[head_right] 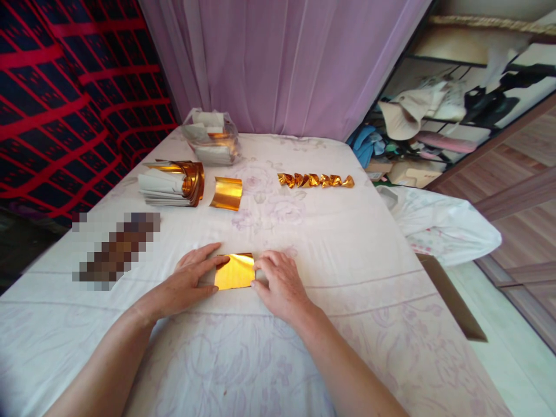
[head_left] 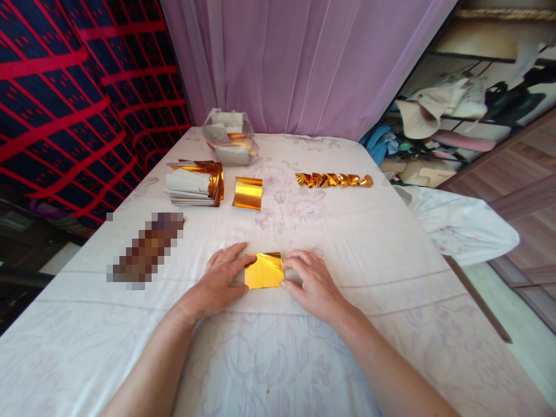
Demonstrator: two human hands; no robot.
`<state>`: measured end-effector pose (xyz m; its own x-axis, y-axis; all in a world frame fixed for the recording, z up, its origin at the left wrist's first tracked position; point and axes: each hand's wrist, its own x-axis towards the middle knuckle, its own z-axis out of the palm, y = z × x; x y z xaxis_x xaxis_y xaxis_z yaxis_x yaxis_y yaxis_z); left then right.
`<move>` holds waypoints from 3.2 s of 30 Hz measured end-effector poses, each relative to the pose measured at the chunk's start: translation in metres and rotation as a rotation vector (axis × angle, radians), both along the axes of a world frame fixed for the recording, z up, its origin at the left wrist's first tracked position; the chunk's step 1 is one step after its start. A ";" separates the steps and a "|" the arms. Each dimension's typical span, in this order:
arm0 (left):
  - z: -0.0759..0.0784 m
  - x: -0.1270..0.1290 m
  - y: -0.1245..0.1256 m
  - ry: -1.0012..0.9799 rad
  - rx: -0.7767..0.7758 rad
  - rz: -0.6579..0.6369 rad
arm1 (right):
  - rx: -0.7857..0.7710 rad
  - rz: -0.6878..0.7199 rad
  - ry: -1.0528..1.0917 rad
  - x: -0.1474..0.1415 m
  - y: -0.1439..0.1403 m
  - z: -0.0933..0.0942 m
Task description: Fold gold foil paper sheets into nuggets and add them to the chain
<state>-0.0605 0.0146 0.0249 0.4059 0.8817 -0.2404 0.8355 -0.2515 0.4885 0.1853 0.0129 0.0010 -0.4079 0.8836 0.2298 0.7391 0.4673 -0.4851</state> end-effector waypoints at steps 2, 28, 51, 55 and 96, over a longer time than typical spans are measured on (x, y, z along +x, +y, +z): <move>0.000 0.001 0.000 0.001 0.011 0.003 | 0.089 -0.026 0.030 -0.004 -0.002 0.000; -0.010 -0.005 0.007 0.017 0.069 -0.031 | -0.075 0.146 -0.349 -0.010 -0.013 -0.003; -0.004 -0.001 0.011 0.113 0.135 -0.035 | 0.083 -0.028 -0.299 -0.001 -0.024 -0.004; -0.003 -0.002 0.012 0.130 0.132 -0.047 | 0.087 -0.062 -0.280 -0.001 -0.025 -0.005; -0.032 -0.008 -0.003 -0.008 0.269 0.004 | 0.256 0.183 -0.058 -0.006 -0.029 -0.003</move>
